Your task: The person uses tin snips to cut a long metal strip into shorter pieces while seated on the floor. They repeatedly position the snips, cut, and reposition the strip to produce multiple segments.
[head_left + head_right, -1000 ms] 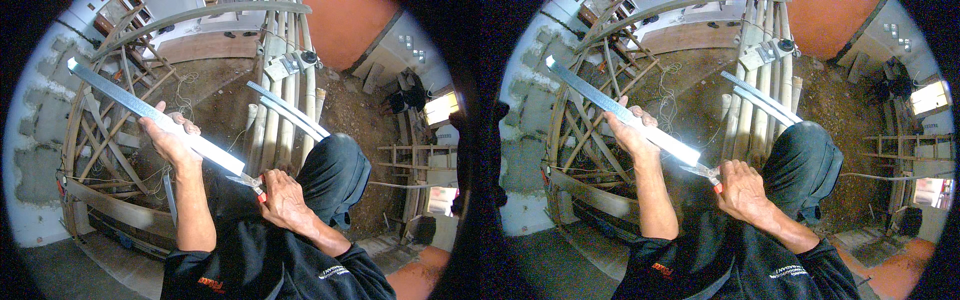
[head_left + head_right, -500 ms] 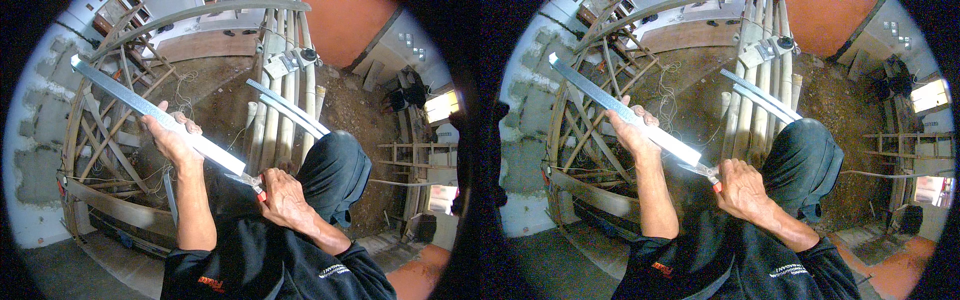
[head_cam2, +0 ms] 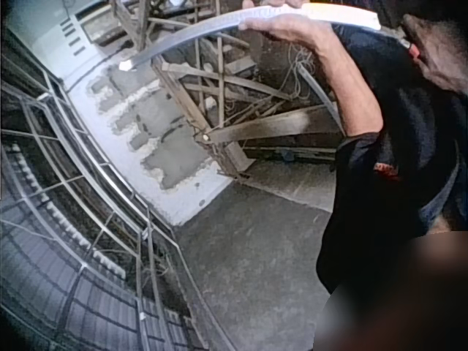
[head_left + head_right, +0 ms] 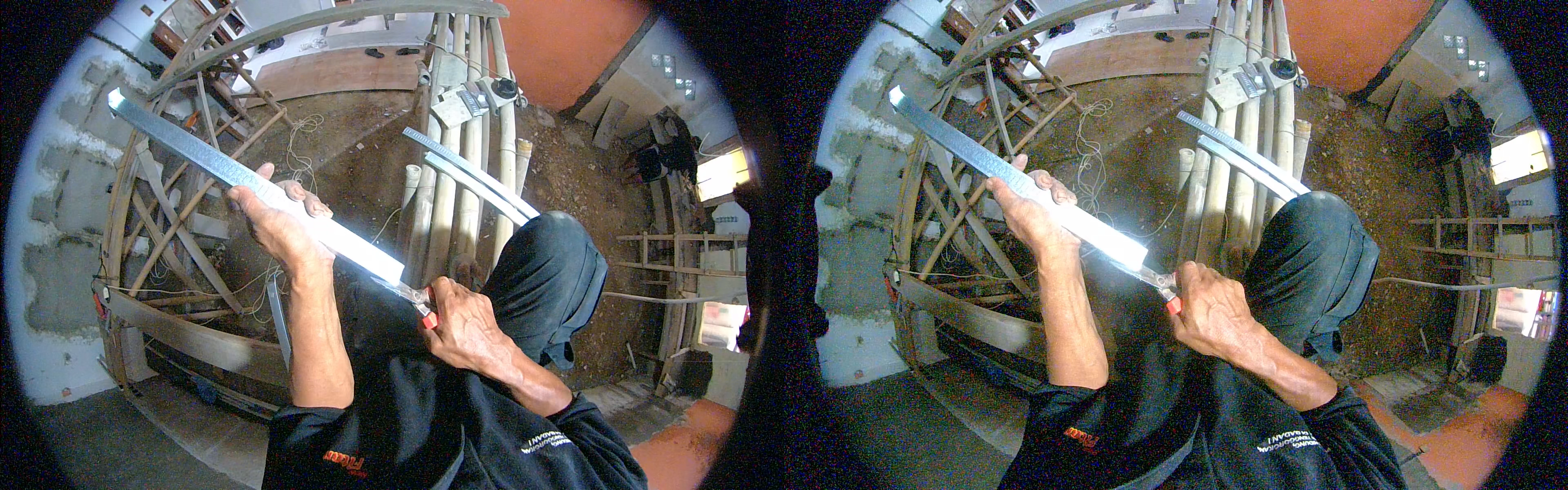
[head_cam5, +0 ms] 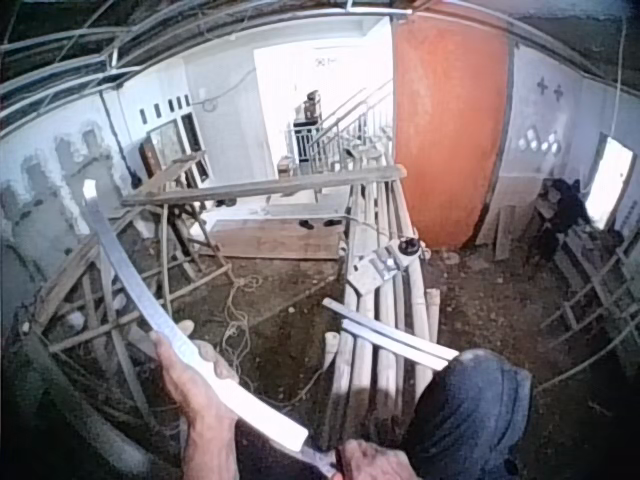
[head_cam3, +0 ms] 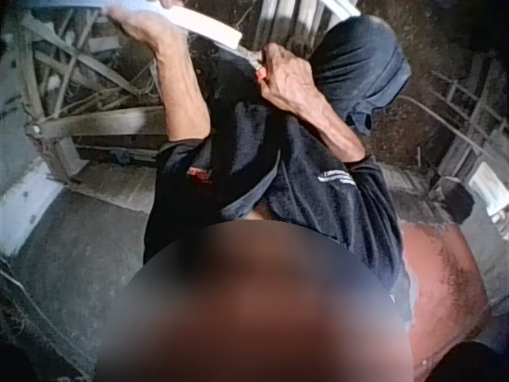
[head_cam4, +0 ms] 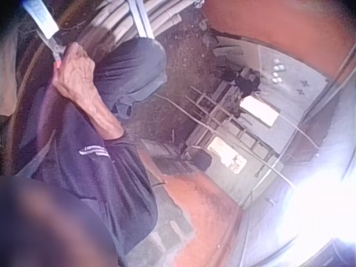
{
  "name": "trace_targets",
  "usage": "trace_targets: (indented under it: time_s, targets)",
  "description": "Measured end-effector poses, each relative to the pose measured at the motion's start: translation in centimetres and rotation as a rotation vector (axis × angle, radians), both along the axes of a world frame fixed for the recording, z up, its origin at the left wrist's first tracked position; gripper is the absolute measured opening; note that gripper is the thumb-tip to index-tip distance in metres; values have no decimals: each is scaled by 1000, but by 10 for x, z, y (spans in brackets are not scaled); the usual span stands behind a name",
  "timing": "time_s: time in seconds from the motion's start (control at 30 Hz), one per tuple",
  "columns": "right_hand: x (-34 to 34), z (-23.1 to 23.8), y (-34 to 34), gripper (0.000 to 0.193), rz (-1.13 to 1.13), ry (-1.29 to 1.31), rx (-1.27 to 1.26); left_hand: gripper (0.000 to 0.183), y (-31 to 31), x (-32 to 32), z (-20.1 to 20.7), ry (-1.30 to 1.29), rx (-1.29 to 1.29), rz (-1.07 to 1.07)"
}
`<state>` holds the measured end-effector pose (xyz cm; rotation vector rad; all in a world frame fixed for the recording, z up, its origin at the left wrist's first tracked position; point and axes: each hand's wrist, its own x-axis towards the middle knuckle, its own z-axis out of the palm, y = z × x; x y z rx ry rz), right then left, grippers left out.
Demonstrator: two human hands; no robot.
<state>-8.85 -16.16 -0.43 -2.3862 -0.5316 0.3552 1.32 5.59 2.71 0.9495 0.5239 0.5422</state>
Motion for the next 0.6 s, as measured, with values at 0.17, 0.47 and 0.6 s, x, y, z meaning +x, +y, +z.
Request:
trace_targets:
  time_s: [0.17, 0.47, 0.6]
  targets:
    - [-1, -2, 1, 30, -10, 6, -5, 64, -4, 0, 4, -6, 24, 27]
    - [-2, -5, 2, 34, -33, 25, 27, 64, -6, 1, 6, -16, 3, 64]
    - [-2, -5, 2, 32, -27, 23, 25, 63, -4, 1, 8, -11, 0, 60]
